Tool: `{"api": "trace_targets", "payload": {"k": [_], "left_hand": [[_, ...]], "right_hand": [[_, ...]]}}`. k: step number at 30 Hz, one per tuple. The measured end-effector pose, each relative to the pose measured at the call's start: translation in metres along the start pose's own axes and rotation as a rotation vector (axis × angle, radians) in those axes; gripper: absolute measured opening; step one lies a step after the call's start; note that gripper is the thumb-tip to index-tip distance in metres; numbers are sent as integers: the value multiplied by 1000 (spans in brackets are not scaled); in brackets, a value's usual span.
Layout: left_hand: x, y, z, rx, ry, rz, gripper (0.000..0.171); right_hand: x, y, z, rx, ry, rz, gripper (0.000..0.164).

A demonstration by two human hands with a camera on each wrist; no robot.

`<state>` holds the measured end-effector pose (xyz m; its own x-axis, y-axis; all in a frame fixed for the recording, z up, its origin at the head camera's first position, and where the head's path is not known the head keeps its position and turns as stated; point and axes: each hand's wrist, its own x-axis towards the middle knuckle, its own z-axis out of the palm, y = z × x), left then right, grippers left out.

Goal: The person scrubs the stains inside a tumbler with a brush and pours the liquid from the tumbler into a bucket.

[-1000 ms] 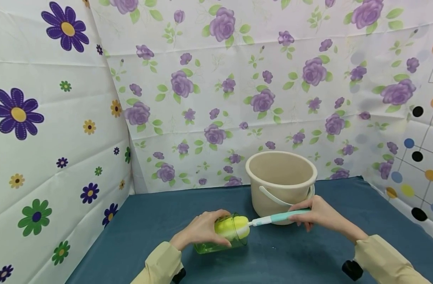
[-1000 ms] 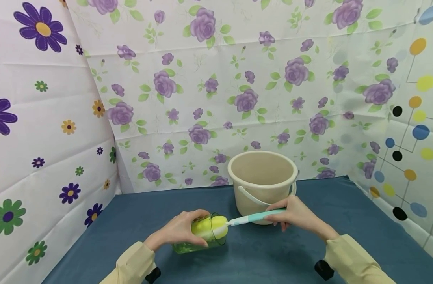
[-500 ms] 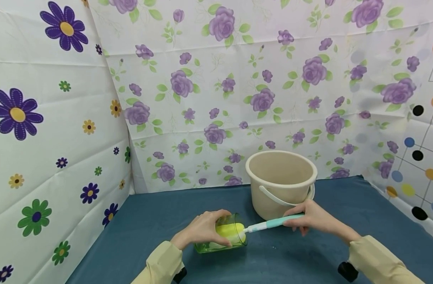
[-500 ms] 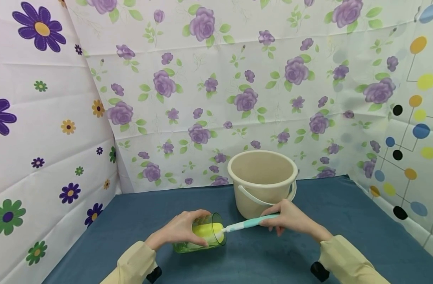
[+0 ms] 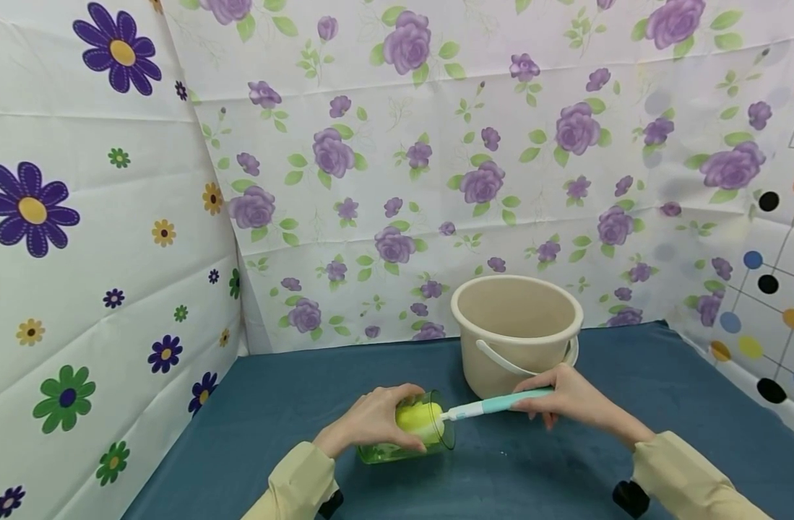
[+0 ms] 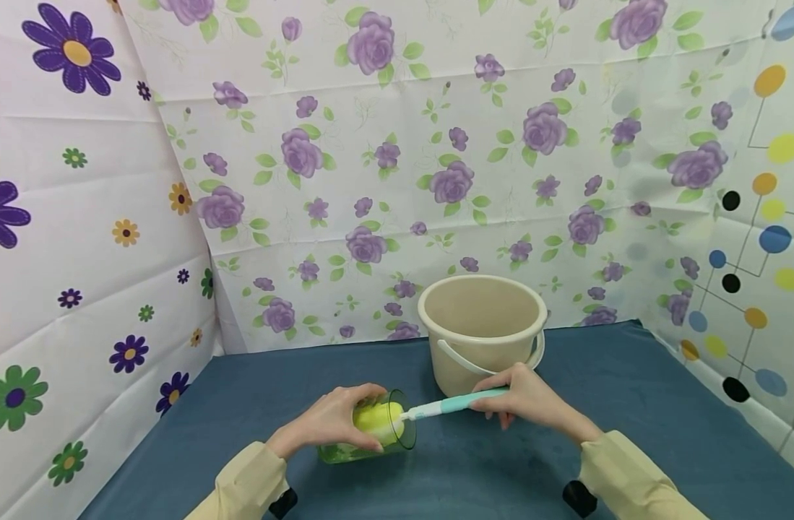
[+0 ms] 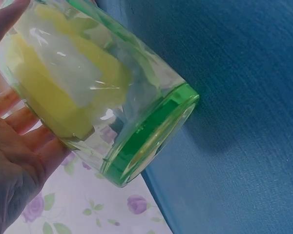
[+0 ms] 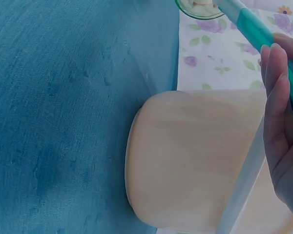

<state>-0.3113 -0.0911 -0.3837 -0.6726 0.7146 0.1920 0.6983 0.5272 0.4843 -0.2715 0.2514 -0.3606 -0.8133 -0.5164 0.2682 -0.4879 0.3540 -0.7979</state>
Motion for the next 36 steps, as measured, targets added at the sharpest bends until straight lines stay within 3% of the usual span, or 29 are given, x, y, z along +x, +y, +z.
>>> {"api": "trace_targets", "payload": {"k": [6, 19, 29, 36], "left_hand": [[-1, 1, -1, -12, 0, -1, 73], [1, 2, 0, -9, -3, 1, 74], [-1, 2, -1, -16, 5, 4, 75], [-2, 2, -1, -44, 0, 0, 75]], "right_hand": [[1, 9, 1, -1, 12, 7, 20], [2, 12, 5, 8, -56, 24, 21], [0, 12, 1, 53, -25, 22, 20], [0, 6, -5, -16, 1, 24, 19]]}}
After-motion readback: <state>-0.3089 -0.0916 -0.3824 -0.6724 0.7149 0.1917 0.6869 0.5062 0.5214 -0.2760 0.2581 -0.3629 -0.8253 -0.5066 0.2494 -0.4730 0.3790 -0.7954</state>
